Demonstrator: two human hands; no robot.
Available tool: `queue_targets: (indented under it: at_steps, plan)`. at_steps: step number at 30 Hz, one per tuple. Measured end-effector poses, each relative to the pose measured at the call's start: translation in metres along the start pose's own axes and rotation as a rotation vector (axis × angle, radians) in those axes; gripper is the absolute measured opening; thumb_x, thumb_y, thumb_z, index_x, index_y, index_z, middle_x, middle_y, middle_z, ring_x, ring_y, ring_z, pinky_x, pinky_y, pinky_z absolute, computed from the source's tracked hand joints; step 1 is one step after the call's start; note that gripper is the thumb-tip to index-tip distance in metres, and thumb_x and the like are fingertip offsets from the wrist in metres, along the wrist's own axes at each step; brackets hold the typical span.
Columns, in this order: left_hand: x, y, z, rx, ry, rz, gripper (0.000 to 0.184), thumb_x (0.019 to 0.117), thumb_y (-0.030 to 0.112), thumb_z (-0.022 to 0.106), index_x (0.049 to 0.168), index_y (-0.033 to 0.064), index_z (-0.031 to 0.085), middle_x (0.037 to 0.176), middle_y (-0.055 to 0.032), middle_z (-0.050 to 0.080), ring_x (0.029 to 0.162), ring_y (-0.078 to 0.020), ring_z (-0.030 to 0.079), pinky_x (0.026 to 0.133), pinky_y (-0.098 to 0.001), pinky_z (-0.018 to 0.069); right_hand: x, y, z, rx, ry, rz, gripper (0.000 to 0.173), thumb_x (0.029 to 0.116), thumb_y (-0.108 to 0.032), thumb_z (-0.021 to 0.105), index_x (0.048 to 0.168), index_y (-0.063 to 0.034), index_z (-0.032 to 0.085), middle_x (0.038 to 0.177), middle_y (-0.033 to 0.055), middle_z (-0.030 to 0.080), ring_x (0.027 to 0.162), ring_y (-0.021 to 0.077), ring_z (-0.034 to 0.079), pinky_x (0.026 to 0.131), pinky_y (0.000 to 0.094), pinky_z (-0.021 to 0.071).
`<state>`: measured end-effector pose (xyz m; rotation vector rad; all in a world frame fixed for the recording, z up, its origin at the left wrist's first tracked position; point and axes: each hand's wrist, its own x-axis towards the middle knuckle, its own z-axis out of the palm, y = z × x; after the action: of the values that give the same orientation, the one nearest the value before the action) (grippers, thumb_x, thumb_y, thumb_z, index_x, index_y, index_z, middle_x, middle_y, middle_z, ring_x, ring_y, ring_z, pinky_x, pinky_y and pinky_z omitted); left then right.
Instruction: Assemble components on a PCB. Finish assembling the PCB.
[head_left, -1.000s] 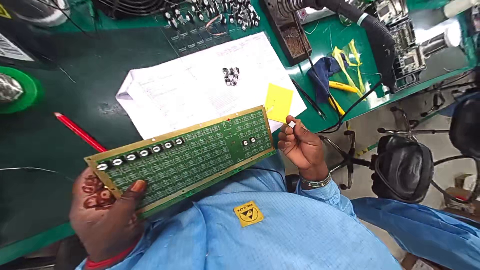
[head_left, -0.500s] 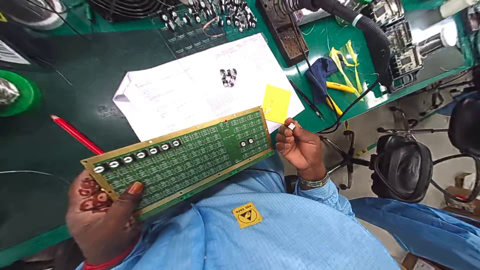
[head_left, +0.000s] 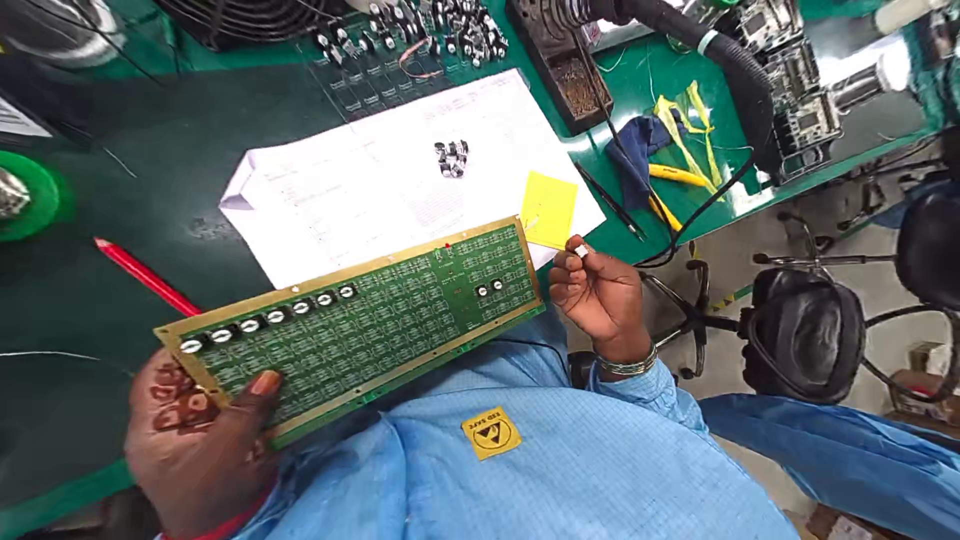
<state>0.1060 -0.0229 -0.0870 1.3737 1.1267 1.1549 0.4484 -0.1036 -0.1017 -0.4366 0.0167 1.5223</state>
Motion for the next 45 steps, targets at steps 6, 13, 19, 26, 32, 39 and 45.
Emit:
queue_targets:
  at_steps: [6, 13, 19, 26, 32, 39, 45]
  plan:
    - [0.0, -0.003, -0.003, -0.006, -0.014, 0.007, 0.059, 0.0828, 0.0, 0.062, 0.137, 0.0007, 0.038, 0.12, 0.0138, 0.066, 0.11, -0.0022, 0.066, 0.097, -0.0228, 0.0553, 0.0, 0.0, -0.005, -0.028, -0.056, 0.014, 0.015, 0.0954, -0.015, 0.058, 0.098, -0.0085, 0.071, 0.078, 0.0037, 0.068, 0.068, 0.0118, 0.066, 0.065, 0.0241, 0.0556]
    - [0.0, 0.0, -0.001, 0.009, -0.005, 0.004, 0.06, 0.0826, -0.001, 0.061, 0.137, -0.0017, 0.037, 0.12, 0.014, 0.065, 0.11, -0.001, 0.065, 0.097, -0.0217, 0.0549, -0.002, 0.004, -0.004, -0.199, -0.076, -0.065, 0.015, 0.0943, -0.021, 0.06, 0.097, -0.0132, 0.072, 0.078, 0.0001, 0.068, 0.067, 0.0082, 0.064, 0.064, 0.0223, 0.0531]
    - [0.001, -0.003, -0.003, -0.004, -0.025, 0.012, 0.06, 0.0828, 0.0, 0.062, 0.137, -0.002, 0.037, 0.12, 0.0132, 0.066, 0.11, -0.002, 0.066, 0.097, -0.0226, 0.0553, -0.005, 0.007, 0.0, -0.492, 0.01, -0.179, 0.022, 0.0988, -0.019, 0.05, 0.096, -0.0165, 0.072, 0.079, -0.0028, 0.069, 0.068, 0.0045, 0.063, 0.064, 0.0205, 0.0527]
    - [0.002, 0.001, -0.003, -0.011, -0.032, -0.039, 0.058, 0.0842, 0.001, 0.062, 0.137, 0.0012, 0.038, 0.119, 0.013, 0.066, 0.108, -0.0024, 0.066, 0.095, -0.0228, 0.0567, -0.005, 0.024, 0.012, -1.483, 0.135, -0.558, 0.018, 0.0992, -0.004, 0.054, 0.107, 0.0008, 0.07, 0.095, 0.0024, 0.068, 0.077, 0.0027, 0.065, 0.07, 0.0208, 0.0582]
    - [0.002, -0.001, -0.004, -0.034, -0.028, -0.056, 0.056, 0.0846, 0.001, 0.062, 0.136, 0.0035, 0.04, 0.117, 0.0126, 0.067, 0.106, -0.003, 0.068, 0.093, -0.023, 0.0577, 0.004, 0.039, 0.011, -1.971, 0.07, -0.803, 0.021, 0.0991, -0.01, 0.058, 0.105, -0.0009, 0.075, 0.091, 0.0093, 0.07, 0.083, 0.0132, 0.066, 0.074, 0.026, 0.0555]
    - [0.001, -0.002, -0.005, -0.033, -0.02, -0.088, 0.055, 0.0853, 0.002, 0.062, 0.136, 0.0059, 0.041, 0.115, 0.0134, 0.068, 0.104, -0.0025, 0.068, 0.091, -0.0225, 0.0586, 0.0, 0.042, 0.013, -2.2, -0.016, -0.857, 0.023, 0.1012, -0.011, 0.059, 0.113, 0.0001, 0.074, 0.094, 0.0159, 0.069, 0.087, 0.0245, 0.067, 0.078, 0.033, 0.0556]
    - [0.0, -0.001, -0.005, -0.031, -0.011, -0.108, 0.055, 0.0853, 0.002, 0.062, 0.136, 0.0078, 0.042, 0.114, 0.0139, 0.068, 0.103, -0.0022, 0.069, 0.09, -0.0228, 0.0589, -0.005, 0.041, 0.017, -2.297, -0.062, -0.818, 0.025, 0.0983, -0.005, 0.059, 0.117, 0.0003, 0.074, 0.098, 0.0179, 0.07, 0.09, 0.0283, 0.068, 0.08, 0.0353, 0.0568]
